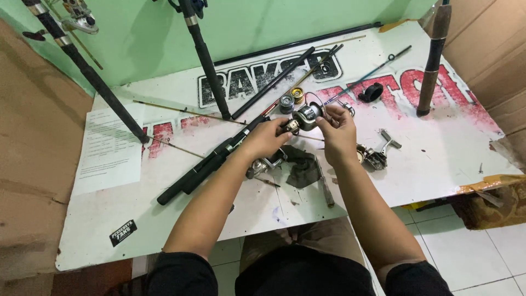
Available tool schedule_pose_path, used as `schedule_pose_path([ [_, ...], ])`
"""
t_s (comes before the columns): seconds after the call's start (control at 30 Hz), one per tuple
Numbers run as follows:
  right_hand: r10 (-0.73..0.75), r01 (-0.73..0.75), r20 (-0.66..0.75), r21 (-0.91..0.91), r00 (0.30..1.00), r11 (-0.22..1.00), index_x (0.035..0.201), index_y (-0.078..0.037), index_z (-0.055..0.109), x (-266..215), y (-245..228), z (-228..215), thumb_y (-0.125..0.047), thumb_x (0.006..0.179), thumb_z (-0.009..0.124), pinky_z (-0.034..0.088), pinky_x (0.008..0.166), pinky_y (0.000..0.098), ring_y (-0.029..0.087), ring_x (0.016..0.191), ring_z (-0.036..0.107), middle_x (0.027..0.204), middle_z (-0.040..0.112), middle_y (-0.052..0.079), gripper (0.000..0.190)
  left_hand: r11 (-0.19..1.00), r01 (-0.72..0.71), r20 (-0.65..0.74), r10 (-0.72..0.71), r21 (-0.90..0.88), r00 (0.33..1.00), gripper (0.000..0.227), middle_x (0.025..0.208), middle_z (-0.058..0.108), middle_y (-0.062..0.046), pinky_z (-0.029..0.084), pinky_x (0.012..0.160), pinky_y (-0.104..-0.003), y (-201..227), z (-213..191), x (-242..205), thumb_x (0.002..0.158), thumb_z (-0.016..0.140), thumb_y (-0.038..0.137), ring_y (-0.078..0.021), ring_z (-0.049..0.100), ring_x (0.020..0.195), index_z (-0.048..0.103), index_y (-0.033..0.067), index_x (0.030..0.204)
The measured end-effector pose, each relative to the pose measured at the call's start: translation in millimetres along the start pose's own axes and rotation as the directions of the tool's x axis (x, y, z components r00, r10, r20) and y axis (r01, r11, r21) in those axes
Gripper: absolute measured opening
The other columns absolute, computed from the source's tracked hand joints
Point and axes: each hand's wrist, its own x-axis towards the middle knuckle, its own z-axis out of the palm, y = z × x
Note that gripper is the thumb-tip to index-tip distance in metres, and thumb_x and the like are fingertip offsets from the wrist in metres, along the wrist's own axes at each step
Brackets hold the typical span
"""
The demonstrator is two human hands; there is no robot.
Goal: Assembling a fishing reel and attaching it to a fishing rod on a workbench.
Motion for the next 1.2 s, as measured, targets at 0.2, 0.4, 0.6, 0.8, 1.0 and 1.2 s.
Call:
schedule_pose_path([
  [0.2,0.074,-0.060,-0.153,0.094,0.985,0.994,0.129,0.005,0.060,2,25,1,-0.010,0.084,0.089,0.059,0.091,0.0294,0.014,0.097,0.066,0.104,0.062,0.010,0.055,0.998,0.030,0.097,-0.026,-0.049,0.995,0.057,0.118,0.075,-0.016,0.053,0.099,-0.049,7,3,-1,0.093,0.062,0.041,-0.0349,0.069,0.115,0.059,0.0127,0.142],
  [0.4,0.111,-0.107,-0.088,0.047,0.990,0.993,0.128,0.000,0.066,2,30,-2,-0.014,0.089,0.084,0.057,0.095,0.0300,0.014,0.099,0.067,0.107,0.072,0.011,0.044,0.997,0.056,0.174,-0.046,-0.055,0.984,0.064,0.125,0.073,-0.017,0.052,0.102,-0.045,7,0,-8,0.093,0.063,0.046,-0.0333,0.066,0.122,0.055,0.0145,0.148],
  [0.6,0.157,-0.153,0.093,-0.047,0.983,0.987,0.149,-0.003,0.046,-12,22,6,-0.004,0.085,0.082,0.060,0.090,0.0334,0.023,0.110,0.062,0.119,0.060,0.013,0.074,0.988,0.037,0.163,-0.012,-0.148,0.986,0.072,0.127,0.071,-0.018,0.053,0.102,-0.044,-15,17,3,0.090,0.068,0.044,-0.0298,0.067,0.122,0.050,0.0111,0.151],
  [0.8,0.259,-0.257,0.064,-0.039,0.964,0.966,0.161,-0.012,0.019,-36,-10,34,0.000,0.084,0.078,0.048,0.099,0.0695,0.048,0.130,0.050,0.146,0.034,0.034,0.098,0.933,0.019,0.148,0.036,-0.358,0.988,0.077,0.135,0.068,-0.018,0.051,0.105,-0.040,-21,21,-4,0.092,0.073,0.032,-0.0256,0.067,0.124,0.040,0.0055,0.156],
  [1.0,0.330,-0.331,0.026,0.073,0.944,0.941,0.159,-0.016,0.009,-28,11,38,0.000,0.082,0.087,0.051,0.093,0.0698,0.045,0.123,0.057,0.145,0.035,0.034,0.111,0.913,-0.020,0.145,0.087,-0.408,0.986,0.080,0.138,0.064,-0.023,0.050,0.109,-0.043,-15,14,-16,0.090,0.076,0.028,-0.0304,0.063,0.129,0.038,0.0014,0.154],
  [1.2,0.358,-0.358,0.011,0.021,0.934,0.933,0.155,-0.008,0.010,-4,49,28,-0.005,0.081,0.092,0.051,0.091,0.0704,0.043,0.116,0.057,0.142,0.043,0.032,0.110,0.994,-0.008,0.165,0.025,-0.106,0.986,0.081,0.139,0.066,-0.012,0.046,0.112,-0.045,-15,12,-20,0.087,0.070,0.050,-0.0304,0.058,0.134,0.045,0.0108,0.154],
])
